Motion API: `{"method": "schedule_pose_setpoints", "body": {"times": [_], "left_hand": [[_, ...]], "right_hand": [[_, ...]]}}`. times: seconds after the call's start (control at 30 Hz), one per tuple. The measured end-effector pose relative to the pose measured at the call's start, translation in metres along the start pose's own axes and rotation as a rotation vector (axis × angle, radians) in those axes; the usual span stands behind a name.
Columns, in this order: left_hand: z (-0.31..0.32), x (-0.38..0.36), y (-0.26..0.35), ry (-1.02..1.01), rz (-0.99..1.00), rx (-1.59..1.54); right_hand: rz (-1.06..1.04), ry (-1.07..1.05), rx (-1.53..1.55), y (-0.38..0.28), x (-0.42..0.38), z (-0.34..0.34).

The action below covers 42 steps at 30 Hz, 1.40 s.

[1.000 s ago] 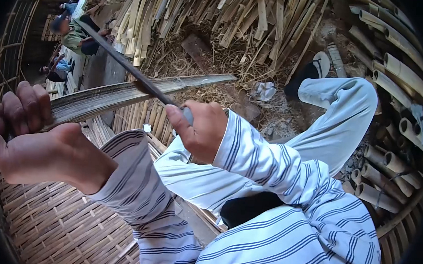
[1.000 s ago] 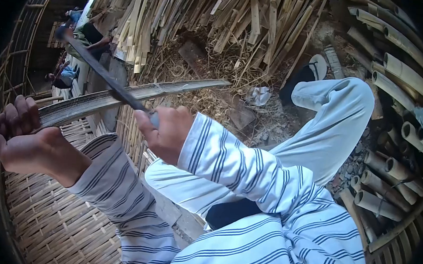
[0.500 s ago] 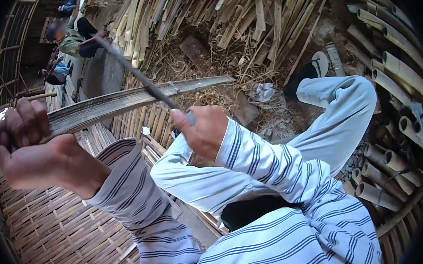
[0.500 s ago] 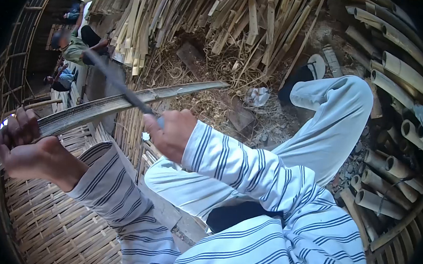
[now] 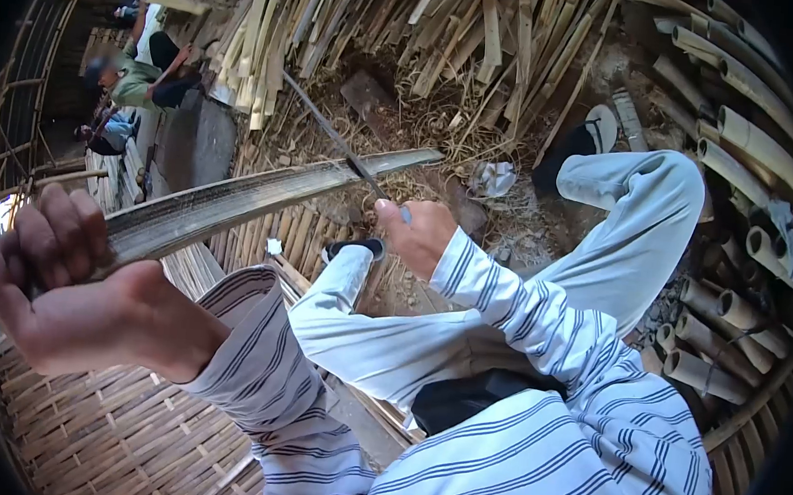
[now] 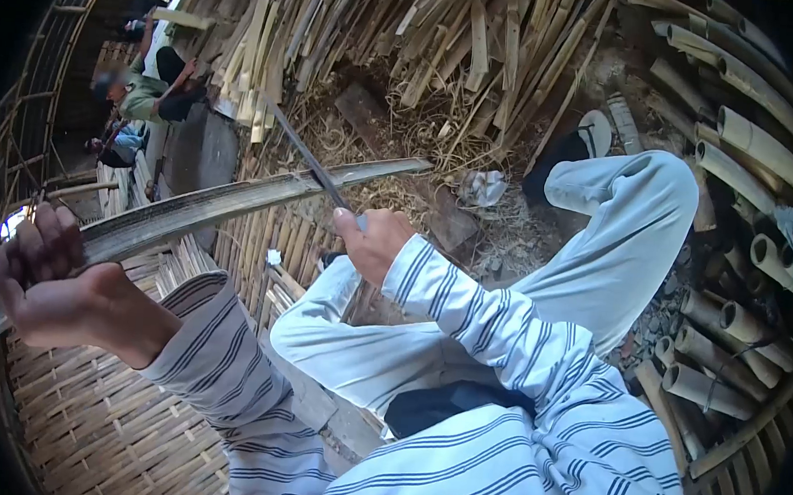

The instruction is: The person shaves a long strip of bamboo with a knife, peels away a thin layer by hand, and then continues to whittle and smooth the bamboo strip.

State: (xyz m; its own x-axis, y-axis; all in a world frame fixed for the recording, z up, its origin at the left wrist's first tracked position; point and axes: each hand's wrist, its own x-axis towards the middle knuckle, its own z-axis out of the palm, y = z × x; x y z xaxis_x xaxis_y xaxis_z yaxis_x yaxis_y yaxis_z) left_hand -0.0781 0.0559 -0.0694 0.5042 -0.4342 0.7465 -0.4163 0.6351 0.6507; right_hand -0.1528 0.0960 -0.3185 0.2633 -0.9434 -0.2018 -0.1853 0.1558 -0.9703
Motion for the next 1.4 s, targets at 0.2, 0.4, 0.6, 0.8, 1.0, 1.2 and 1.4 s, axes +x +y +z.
{"method": "schedule_pose_setpoints", "body": {"times": [0.2,0.4,0.6,0.8,1.0,1.2,1.4], "left_hand": [[0.014,-0.012,0.002,0.006,0.048,0.035],[0.002,0.001,0.001,-0.022,0.03,0.006],[0.0,-0.009,-0.002,0.022,0.082,0.076],[0.005,-0.009,-0.003,0.003,0.146,0.108],[0.004,-0.014,-0.001,0.06,0.156,0.163],[-0.017,0.001,-0.008,0.095,0.13,0.09],[-0.013,-0.007,-0.001,0.109,0.141,0.064]], "right_hand": [[-0.073,-0.004,0.158,-0.03,-0.012,-0.002],[-0.175,0.115,0.106,-0.048,-0.012,0.0],[-0.357,0.164,-0.022,-0.042,-0.021,0.001],[-0.014,0.047,0.019,0.006,-0.01,0.003],[-0.077,0.039,0.167,-0.029,-0.015,0.005],[-0.13,0.045,0.085,-0.055,-0.017,0.005],[-0.128,0.124,0.088,-0.026,-0.012,0.012]]}}
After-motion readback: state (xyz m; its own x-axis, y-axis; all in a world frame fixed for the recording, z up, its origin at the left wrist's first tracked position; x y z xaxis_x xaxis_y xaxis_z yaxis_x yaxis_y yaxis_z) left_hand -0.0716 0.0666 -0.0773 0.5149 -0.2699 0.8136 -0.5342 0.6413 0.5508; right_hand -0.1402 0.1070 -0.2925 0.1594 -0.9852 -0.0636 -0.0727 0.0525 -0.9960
